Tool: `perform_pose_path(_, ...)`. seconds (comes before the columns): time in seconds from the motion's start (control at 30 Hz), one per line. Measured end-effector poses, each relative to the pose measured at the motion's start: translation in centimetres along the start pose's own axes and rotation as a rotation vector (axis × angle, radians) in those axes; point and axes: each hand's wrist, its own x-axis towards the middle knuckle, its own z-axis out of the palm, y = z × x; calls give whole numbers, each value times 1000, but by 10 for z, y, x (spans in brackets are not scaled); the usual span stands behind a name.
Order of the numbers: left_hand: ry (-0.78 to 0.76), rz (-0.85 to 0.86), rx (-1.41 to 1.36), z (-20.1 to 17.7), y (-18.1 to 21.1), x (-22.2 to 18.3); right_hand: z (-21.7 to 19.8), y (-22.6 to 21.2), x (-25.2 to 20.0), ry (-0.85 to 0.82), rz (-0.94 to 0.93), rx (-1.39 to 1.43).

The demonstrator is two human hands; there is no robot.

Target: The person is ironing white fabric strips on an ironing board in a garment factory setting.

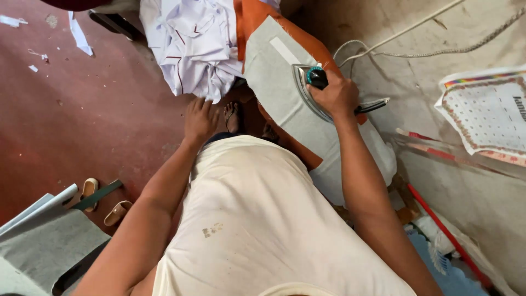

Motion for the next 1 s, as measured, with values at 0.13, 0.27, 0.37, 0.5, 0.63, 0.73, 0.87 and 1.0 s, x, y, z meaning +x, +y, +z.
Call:
perform_pose_path(0.13,-613,-402,35,10,-33,-104,1,-17,22,21,-71,39)
perform_pose_path(0.27,-1074,-871,-181,-3,-36,-136,-7,-46,52,-45,-10,84)
perform_pose_path(0.37,-1121,-875,-151,14,-40,-128,-3,-58,75,-124,-27,101)
perform_pose_path(0.5,-877,-1077,-299,54,-29,-90,57,-24,120,-273,82,-141)
perform_pose_path(0.63,-858,-1062,-445,-6,11,-38,48,-44,143,-384,56,-170)
perform_pose_path(0.73,-868,-1029,-475,1,16,-31,61,-38,159,-357,75,-153)
perform_pose_path(0.87,-915,-986,-423,-18,16,-39,76,-36,170,-304,59,-114)
perform_pose_path(1.0,-943,-1153,-428,-25,9,-61,67,-43,162,-369,47,-89)
